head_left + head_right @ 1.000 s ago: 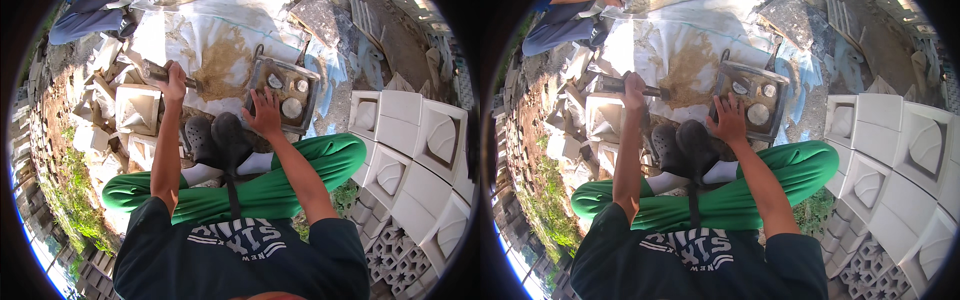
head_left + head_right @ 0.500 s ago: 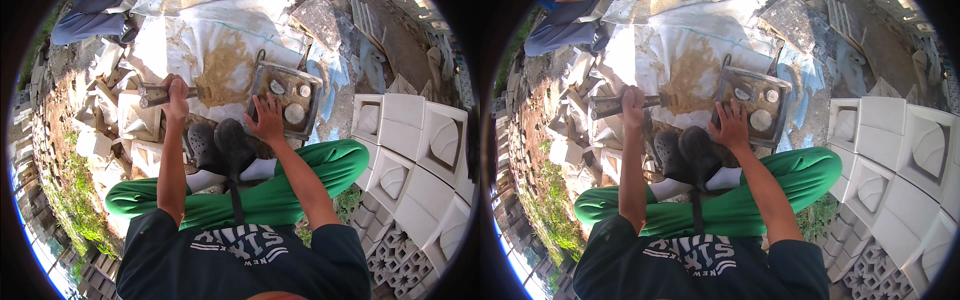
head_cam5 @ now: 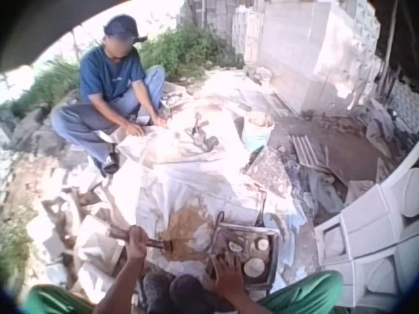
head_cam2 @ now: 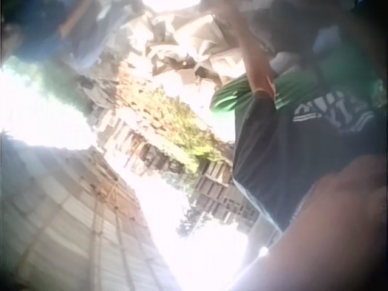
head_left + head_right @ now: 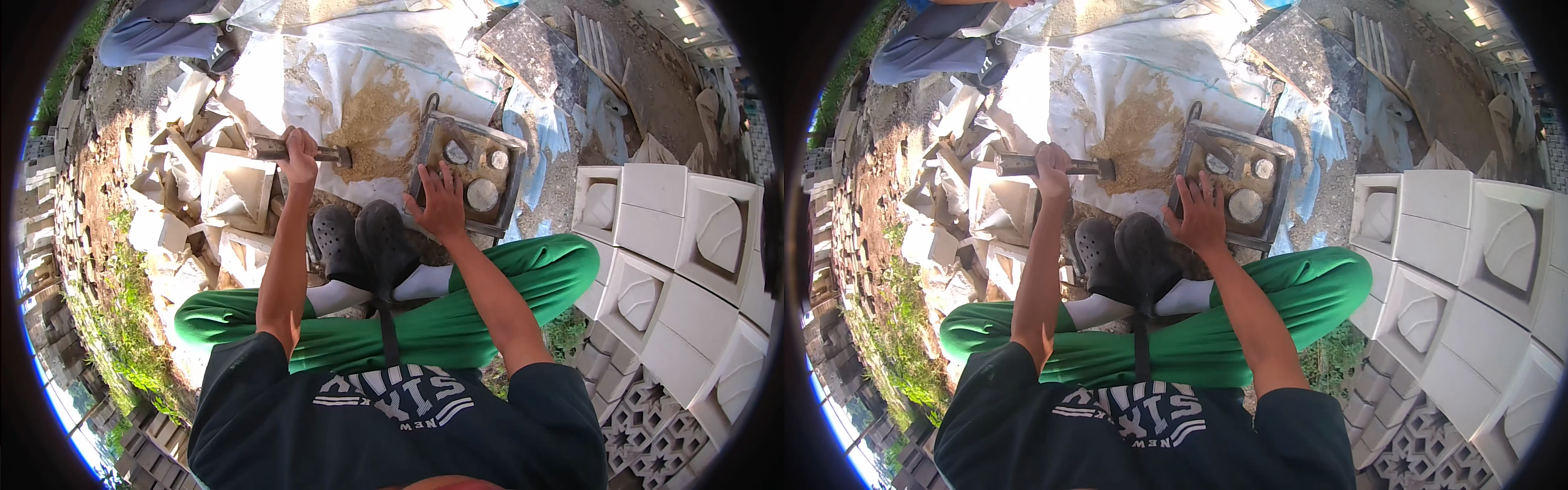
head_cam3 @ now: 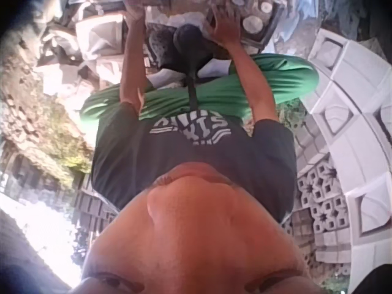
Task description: The person crushes and scrapes a sand mixture on a sheet using a metal tool and a trowel, holds a mold frame by hand, and continues scraping the sand mixture.
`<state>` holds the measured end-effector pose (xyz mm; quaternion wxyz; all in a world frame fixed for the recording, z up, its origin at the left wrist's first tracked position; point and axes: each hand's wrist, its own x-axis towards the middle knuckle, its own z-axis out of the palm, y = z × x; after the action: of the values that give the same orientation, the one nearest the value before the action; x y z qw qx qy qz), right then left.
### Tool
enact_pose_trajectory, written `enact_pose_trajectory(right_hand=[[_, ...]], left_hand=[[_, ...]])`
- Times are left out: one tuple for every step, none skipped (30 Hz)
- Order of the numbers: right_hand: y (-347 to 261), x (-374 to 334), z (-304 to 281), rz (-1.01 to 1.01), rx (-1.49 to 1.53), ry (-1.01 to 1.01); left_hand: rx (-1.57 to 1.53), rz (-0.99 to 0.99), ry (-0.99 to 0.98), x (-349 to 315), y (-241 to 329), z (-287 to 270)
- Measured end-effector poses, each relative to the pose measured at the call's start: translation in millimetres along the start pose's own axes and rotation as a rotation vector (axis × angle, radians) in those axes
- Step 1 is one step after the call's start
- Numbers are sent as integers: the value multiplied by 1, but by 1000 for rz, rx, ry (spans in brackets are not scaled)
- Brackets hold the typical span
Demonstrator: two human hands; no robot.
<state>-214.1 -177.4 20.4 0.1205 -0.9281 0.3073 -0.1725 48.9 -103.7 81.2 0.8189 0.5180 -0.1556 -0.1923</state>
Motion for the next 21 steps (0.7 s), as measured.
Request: enact_pose_trajectory(right_hand=[[3,0,2,10,1,-12],[6,1,2,26,0,-26],[10,2,1,30,-7,-24],[10,5,-1,26,-18,-21],[9,3,-3,24,-28,-28],[9,-2,-3,29,-26,-33],[8,0,-3,27,-29,-36],[7,2,-3,23,-29,-40],[7,5,-1,13,-25,-38],[1,8,1,-16,-7,-25],[4,3,1,-18,-12,-20],[5,-1,1,-9,-19,-29],[5,-3,1,8,-23,-45],[7,-1,2,33,-25,-46],[12,0,1,44,-27,-37],[11,-1,-1,44,-32,-37],[11,2,-2,36,-37,-31],[12,3,-1,38,-38,-26],[8,5,0,25,-24,-19],[5,4,1,12,-11,-20],[2,1,1,12,-8,-27]], left_hand=[[31,-37,-8,5,7,-2],[45,-27,-20,3,17,8],[59,-18,-32,-1,28,18],[59,-16,-37,-3,42,24],[38,27,-129,-10,56,29],[15,68,-223,-14,62,30],[16,77,-219,-12,57,24],[47,73,-206,-9,40,13],[77,68,-191,-6,18,0],[153,95,-100,3,-11,-22],[33,10,-21,9,-1,-7],[73,-13,-31,13,6,-2],[113,-27,-39,16,15,1],[149,-9,-55,14,26,15],[148,-9,-70,10,36,26],[104,11,-118,3,45,28],[58,41,-164,-1,52,29],[45,64,-186,-6,45,26],[49,77,-214,-6,31,11],[82,81,-171,-7,7,-2],[112,73,-131,-8,-9,-9]])
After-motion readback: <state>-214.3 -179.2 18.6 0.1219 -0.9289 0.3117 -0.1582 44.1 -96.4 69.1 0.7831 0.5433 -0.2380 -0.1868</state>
